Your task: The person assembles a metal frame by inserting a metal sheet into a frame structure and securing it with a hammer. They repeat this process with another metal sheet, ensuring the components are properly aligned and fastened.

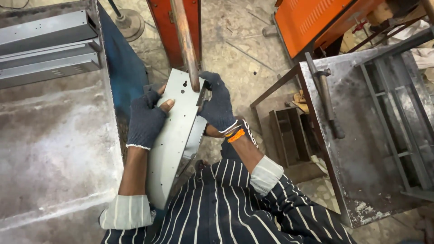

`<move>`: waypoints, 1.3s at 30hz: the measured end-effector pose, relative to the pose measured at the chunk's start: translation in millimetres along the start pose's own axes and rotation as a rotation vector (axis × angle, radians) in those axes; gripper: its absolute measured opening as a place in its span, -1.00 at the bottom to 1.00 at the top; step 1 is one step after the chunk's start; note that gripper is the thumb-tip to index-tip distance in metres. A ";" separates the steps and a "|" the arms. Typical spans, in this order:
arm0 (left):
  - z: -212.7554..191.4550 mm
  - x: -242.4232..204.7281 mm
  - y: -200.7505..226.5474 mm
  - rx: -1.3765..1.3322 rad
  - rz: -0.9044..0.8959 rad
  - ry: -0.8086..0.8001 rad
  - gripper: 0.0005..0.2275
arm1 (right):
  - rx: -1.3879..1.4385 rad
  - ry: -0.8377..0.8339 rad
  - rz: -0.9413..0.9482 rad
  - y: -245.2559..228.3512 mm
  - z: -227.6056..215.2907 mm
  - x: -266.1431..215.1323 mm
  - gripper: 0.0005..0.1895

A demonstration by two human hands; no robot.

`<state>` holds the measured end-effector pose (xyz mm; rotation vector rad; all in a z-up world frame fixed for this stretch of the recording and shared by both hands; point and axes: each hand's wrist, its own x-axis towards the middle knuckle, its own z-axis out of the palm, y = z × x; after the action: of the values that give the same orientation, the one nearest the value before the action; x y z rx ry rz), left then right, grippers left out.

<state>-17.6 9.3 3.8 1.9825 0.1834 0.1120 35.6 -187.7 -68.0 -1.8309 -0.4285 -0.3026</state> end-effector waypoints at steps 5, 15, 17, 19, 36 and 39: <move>-1.1 1.5 -9.1 -0.012 0.001 -0.012 -0.57 | 0.070 -0.008 0.022 -3.1 -0.1 1.0 -0.17; -0.7 -2.3 -0.4 0.016 -0.007 -0.003 -0.56 | 0.311 -0.200 -0.102 10.6 -26.1 9.2 -0.20; -0.5 -1.4 -1.5 -0.007 -0.010 -0.004 -0.56 | 0.417 -0.256 -0.008 16.7 -31.9 12.3 -0.30; -0.4 -1.2 -2.8 -0.027 -0.014 -0.005 -0.57 | 0.525 -0.310 0.086 30.8 -30.1 13.4 -0.40; 0.7 -3.9 -3.5 -0.034 0.005 0.008 -0.58 | 0.592 -0.170 0.154 61.9 -6.5 23.9 -0.75; 2.2 -2.2 -8.0 0.003 0.039 0.000 -0.59 | 0.571 -0.162 0.183 55.4 -9.0 22.9 -0.73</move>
<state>-20.0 10.2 -4.3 1.9893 0.1453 0.1372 80.4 -207.6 -103.6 -1.3223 -0.4045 0.0931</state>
